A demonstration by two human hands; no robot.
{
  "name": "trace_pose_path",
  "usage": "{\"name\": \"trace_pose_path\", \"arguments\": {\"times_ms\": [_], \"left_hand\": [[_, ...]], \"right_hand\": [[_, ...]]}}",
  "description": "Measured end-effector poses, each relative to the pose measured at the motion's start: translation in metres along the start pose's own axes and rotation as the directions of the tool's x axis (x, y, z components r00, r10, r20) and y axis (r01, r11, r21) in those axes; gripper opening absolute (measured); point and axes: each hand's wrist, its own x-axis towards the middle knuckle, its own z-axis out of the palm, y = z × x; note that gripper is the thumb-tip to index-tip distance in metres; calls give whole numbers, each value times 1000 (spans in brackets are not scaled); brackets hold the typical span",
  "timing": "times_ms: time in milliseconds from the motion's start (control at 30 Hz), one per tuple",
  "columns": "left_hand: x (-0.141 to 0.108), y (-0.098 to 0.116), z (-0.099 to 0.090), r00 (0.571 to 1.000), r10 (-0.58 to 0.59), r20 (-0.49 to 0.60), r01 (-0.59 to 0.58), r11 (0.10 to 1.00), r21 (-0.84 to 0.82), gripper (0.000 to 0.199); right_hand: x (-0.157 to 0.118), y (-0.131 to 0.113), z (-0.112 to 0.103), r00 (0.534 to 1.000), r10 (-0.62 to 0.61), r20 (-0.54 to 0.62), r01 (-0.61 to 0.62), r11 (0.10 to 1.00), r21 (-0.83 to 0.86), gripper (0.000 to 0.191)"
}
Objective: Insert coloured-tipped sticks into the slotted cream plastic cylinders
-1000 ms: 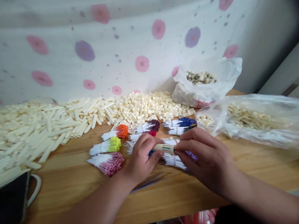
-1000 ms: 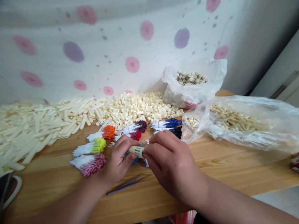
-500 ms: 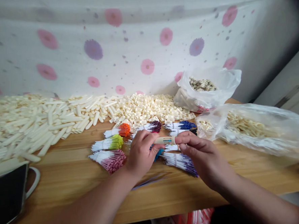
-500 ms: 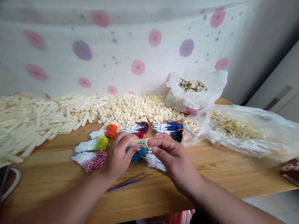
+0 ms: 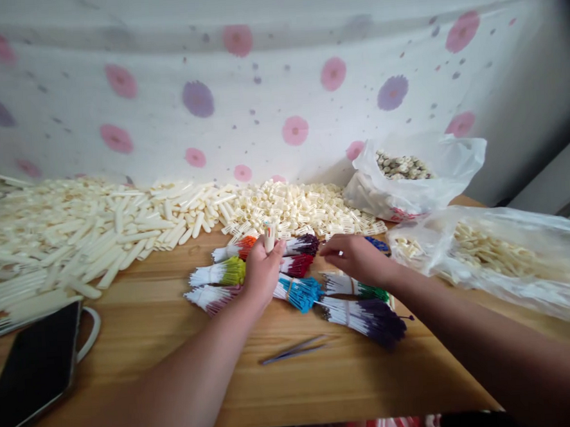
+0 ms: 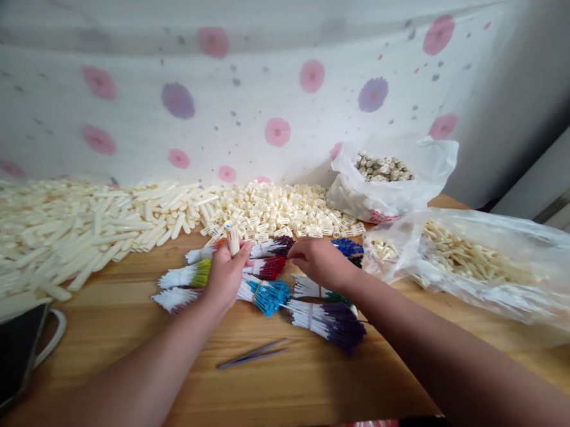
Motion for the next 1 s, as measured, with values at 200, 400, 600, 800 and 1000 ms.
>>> {"name": "trace_pose_path", "arguments": {"times_ms": [200, 400, 600, 800, 1000], "left_hand": [[2, -12, 1, 1000, 3, 23, -4, 997, 78, 24], [0, -15, -2, 999, 12, 53, -25, 967, 252, 28], [-2, -11, -2, 997, 28, 67, -51, 926, 373, 29], [-2, -12, -2, 996, 39, 84, -71, 903, 423, 30], [-2, -8, -3, 989, 63, 137, -117, 892, 436, 24]], "right_hand": [[24, -26, 26, 982, -102, 160, 153, 923, -353, 16], [25, -35, 37, 984, -36, 172, 112, 883, -456, 21], [25, -42, 40, 988, 15, 153, 65, 862, -503, 23], [23, -45, 33, 985, 4, 175, 91, 843, -530, 23], [-13, -25, -9, 996, 15, 86, 37, 815, -578, 21]]}}
